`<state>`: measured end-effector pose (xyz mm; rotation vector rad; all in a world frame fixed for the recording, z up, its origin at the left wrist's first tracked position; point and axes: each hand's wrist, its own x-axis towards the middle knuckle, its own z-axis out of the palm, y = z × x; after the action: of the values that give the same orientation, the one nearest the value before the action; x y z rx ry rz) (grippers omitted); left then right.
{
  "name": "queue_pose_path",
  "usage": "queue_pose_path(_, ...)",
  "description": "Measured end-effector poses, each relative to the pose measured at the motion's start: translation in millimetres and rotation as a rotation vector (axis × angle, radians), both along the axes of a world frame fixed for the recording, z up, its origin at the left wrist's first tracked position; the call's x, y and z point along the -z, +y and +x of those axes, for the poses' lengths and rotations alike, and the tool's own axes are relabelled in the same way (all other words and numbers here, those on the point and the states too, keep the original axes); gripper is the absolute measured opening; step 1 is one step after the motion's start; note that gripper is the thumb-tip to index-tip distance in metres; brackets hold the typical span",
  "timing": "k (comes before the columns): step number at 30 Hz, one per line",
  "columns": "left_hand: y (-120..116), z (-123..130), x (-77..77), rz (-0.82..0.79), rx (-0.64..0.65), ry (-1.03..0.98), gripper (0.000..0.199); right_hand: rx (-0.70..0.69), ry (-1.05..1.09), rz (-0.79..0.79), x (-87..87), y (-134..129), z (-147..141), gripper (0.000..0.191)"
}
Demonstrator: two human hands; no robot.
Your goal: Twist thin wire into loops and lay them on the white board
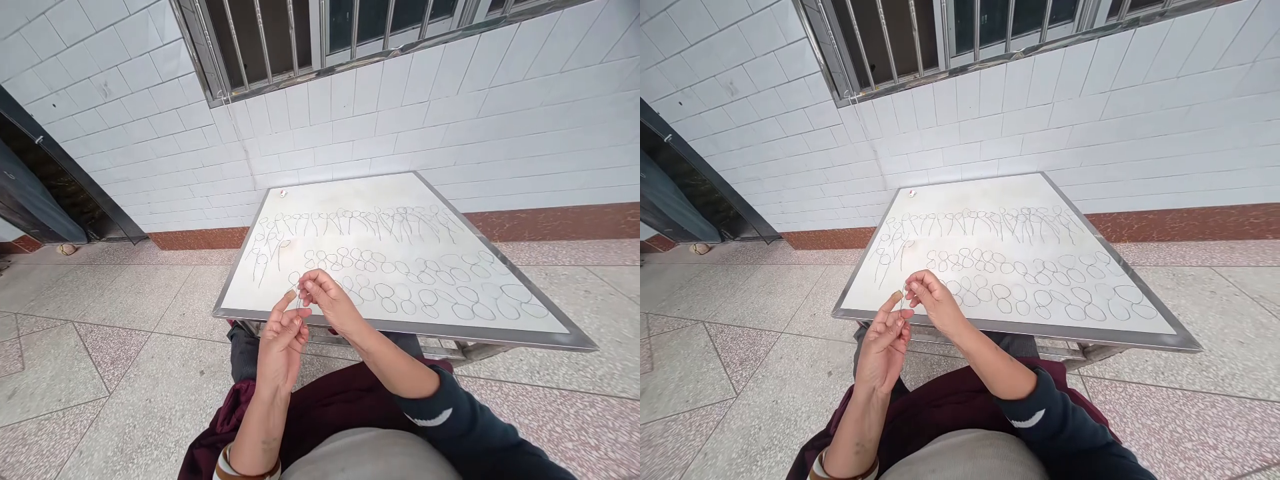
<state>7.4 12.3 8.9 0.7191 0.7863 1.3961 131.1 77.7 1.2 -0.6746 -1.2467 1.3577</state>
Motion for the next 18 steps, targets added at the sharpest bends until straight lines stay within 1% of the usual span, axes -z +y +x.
queue_pose_path(3, 3, -2, 6.0, 0.096, -0.122, 0.278, 0.048, 0.039, -0.080, 0.002, 3.0, -1, 4, 0.026)
queue_pose_path(6, 6, -5, 10.5, 0.148, -0.203, 0.527, 0.049, -0.043, -0.136, 0.001, 4.8, -4, 6, 0.024)
queue_pose_path(8, 7, -6, 12.9, 0.159, -0.219, 0.611, 0.050, -0.076, -0.151, -0.023, 6.3, -5, 3, 0.020)
queue_pose_path(10, 9, -7, 15.2, 0.160, -0.208, 0.605, 0.050, -0.064, -0.144, -0.055, 8.3, -5, 0, 0.019)
queue_pose_path(15, 15, -10, 22.0, 0.147, -0.141, 0.412, 0.050, -0.040, -0.103, -0.126, 12.9, -4, -3, 0.020)
queue_pose_path(18, 17, -13, 25.0, 0.121, -0.128, 0.351, 0.046, -0.049, -0.085, -0.176, 15.2, -4, -4, 0.023)
